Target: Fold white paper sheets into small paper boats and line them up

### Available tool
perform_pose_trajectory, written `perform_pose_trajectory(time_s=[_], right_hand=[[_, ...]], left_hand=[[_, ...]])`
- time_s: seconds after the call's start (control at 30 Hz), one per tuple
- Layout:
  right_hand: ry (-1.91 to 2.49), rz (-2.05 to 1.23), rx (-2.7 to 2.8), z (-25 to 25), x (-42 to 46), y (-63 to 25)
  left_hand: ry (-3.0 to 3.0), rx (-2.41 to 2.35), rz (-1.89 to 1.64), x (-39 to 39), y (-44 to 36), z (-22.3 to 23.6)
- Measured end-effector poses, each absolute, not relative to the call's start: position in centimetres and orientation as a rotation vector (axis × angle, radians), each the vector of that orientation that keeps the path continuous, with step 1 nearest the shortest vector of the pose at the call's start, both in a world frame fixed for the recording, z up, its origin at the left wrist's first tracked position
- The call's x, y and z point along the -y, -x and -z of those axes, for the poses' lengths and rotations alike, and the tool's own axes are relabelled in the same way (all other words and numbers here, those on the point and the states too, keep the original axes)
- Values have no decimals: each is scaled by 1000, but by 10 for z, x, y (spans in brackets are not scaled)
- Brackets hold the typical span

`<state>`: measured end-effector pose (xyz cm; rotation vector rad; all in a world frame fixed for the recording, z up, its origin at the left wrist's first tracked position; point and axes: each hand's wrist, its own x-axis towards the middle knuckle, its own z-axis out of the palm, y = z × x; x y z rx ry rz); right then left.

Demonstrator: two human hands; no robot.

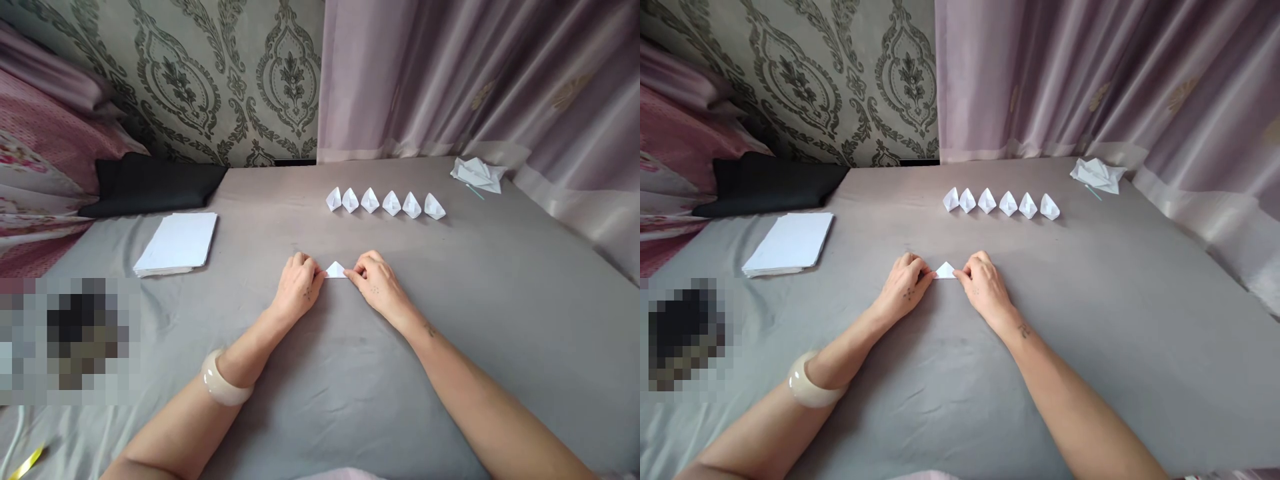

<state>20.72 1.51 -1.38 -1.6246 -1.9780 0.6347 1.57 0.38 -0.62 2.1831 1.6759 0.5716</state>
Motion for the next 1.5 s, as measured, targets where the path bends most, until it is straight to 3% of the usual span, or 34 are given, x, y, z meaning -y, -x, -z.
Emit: perform_pose_trajectory(time_s=[0.27, 0.47, 0.6, 0.9, 1.13, 1.33, 1.5], right_hand=[[1515, -634, 1982, 16, -18, -220], [1453, -542, 1752, 10, -3, -213], [1313, -433, 2039, 4, 17, -193], [1570, -6, 2453, 0, 33, -182], [1595, 96, 2476, 0, 34, -176], [1570, 71, 2535, -4, 35, -176], [1571, -15, 2536, -7, 28, -178]], left_hand=[[-2651, -1311, -342, 1, -21, 1], [-2744, -1353, -217, 5, -24, 0], [-2760, -1356, -197, 7, -25, -2], [-2662, -1454, 1, 13, -15, -21], [-2570, -1467, -53, 13, -3, -26], [-2557, -1556, 98, 11, -5, -29], [-2406, -1605, -187, 6, -6, -23]])
